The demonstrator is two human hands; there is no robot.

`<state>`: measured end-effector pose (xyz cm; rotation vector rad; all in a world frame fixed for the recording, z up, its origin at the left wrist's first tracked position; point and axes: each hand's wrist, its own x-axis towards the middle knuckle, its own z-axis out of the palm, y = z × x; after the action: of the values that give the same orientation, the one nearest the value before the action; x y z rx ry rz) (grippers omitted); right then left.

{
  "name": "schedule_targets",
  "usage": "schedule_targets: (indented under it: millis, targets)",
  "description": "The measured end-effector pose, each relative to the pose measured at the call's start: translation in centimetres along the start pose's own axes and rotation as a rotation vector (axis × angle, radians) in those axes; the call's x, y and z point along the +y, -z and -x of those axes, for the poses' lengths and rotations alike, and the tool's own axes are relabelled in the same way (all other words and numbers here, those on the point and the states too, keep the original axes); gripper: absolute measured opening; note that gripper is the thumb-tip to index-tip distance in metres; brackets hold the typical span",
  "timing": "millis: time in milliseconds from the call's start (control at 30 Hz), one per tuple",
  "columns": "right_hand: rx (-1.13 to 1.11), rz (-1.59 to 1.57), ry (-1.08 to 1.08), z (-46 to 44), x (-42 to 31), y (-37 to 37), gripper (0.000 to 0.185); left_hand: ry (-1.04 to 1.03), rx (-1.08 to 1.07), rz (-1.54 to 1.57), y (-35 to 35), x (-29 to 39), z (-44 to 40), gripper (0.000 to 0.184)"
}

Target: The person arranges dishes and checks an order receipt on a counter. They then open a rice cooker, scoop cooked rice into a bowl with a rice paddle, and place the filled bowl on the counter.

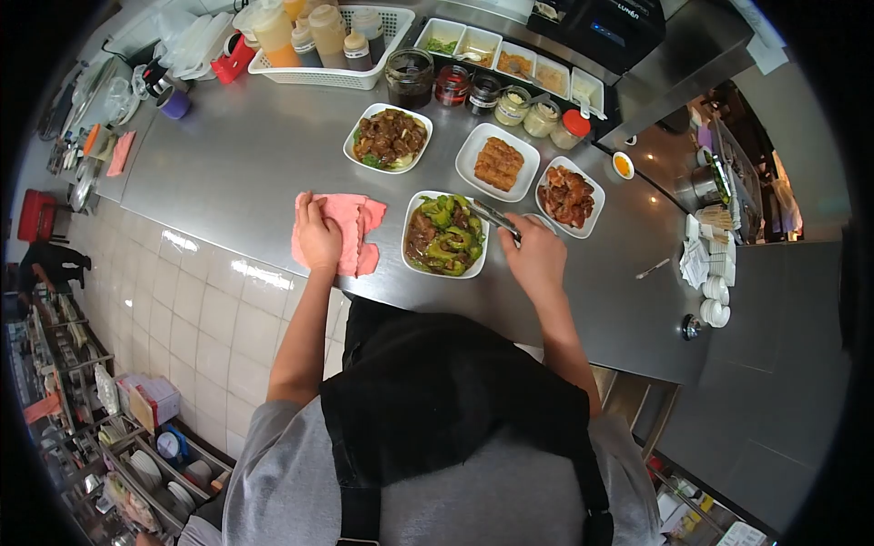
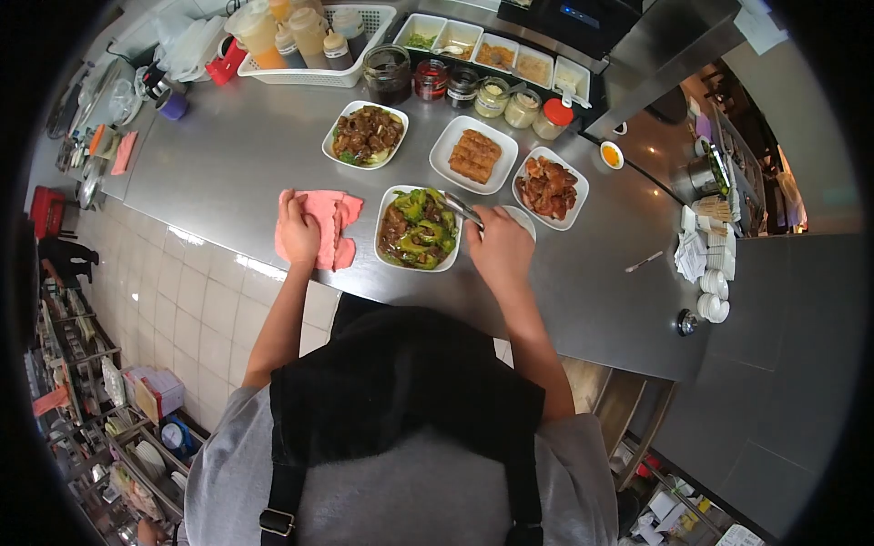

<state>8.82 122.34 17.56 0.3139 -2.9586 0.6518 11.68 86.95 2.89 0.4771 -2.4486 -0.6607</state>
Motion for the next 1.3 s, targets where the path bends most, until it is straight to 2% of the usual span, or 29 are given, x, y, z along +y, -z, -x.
schedule_targets:
  millis: [267, 1067, 1300]
  targets:
    - [-0.166, -0.079, -0.187, -1.5, 2.3, -1.2, 0.032, -0.002, 0.020, 0.016, 0.0, 0.1, 0.0, 0.031]
    - [-0.220, -0.149, -0.198, -2.2, 2.9, -2.8, 0.034, -0.002, 0.002, 0.007, 0.0, -0.1, -0.1, 0.032]
    - [-0.128, -0.162, -0.154, -1.7, 1.9, -0.6, 0.030, -0.014, 0.019, 0.007, -0.3, -0.3, -0.1, 0.032]
